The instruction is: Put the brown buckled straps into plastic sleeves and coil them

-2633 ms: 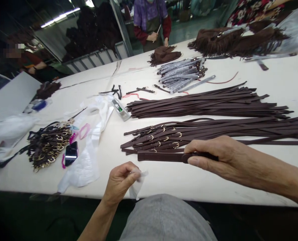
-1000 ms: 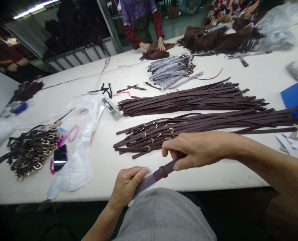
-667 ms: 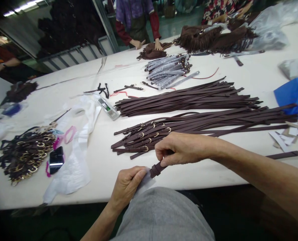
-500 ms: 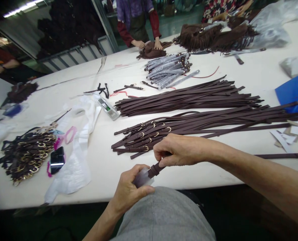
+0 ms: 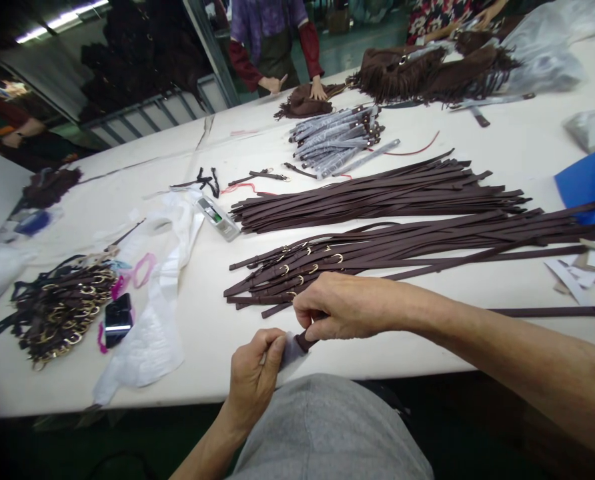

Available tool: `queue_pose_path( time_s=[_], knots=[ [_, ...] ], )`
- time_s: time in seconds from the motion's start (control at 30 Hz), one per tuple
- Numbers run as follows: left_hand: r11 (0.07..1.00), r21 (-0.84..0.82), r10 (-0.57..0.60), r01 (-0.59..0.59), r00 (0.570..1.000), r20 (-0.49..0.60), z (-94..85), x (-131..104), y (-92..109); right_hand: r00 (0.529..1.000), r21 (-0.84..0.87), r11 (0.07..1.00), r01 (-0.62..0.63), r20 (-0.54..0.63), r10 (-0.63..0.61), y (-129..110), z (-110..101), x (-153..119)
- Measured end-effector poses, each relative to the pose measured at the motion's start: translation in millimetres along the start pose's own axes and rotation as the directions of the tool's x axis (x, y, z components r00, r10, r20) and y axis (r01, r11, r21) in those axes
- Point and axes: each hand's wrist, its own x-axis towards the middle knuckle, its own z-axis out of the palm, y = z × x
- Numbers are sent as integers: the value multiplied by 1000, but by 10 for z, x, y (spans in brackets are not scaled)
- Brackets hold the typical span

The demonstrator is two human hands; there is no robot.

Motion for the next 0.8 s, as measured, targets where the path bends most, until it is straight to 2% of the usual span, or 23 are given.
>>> queue_pose_path(
  time_s=[0.1,0.33,0.47,0.53,0.63,0.7,0.8],
  knots=[
    [1000,-27,-6,5,999,-32,12,5,25,1000,12,1000,-11,12,11,-3,25,42],
    [992,-106,-67,71,997,42,44,42,72,1000,51,999,16,22,-17,1,101,118],
    [996,-57,-71,68,997,-42,-2,34,16,977,207,976,-69,210,25,309,26,-10],
    [997,-36,-76,73,994,-78,-26,30,-22,966,315,939,-140,252,60,481,-3,-78],
    [997,-31,-73,71,996,-57,-39,34,-57,981,394,904,-167,158,113,562,-23,-126],
    [998,-34,-63,62,998,-29,-30,46,-57,990,341,930,-134,76,115,484,-32,-122],
    [998,-32,-56,56,998,-11,-1,69,-29,998,198,979,-47,-27,54,294,-35,-80]
  ],
)
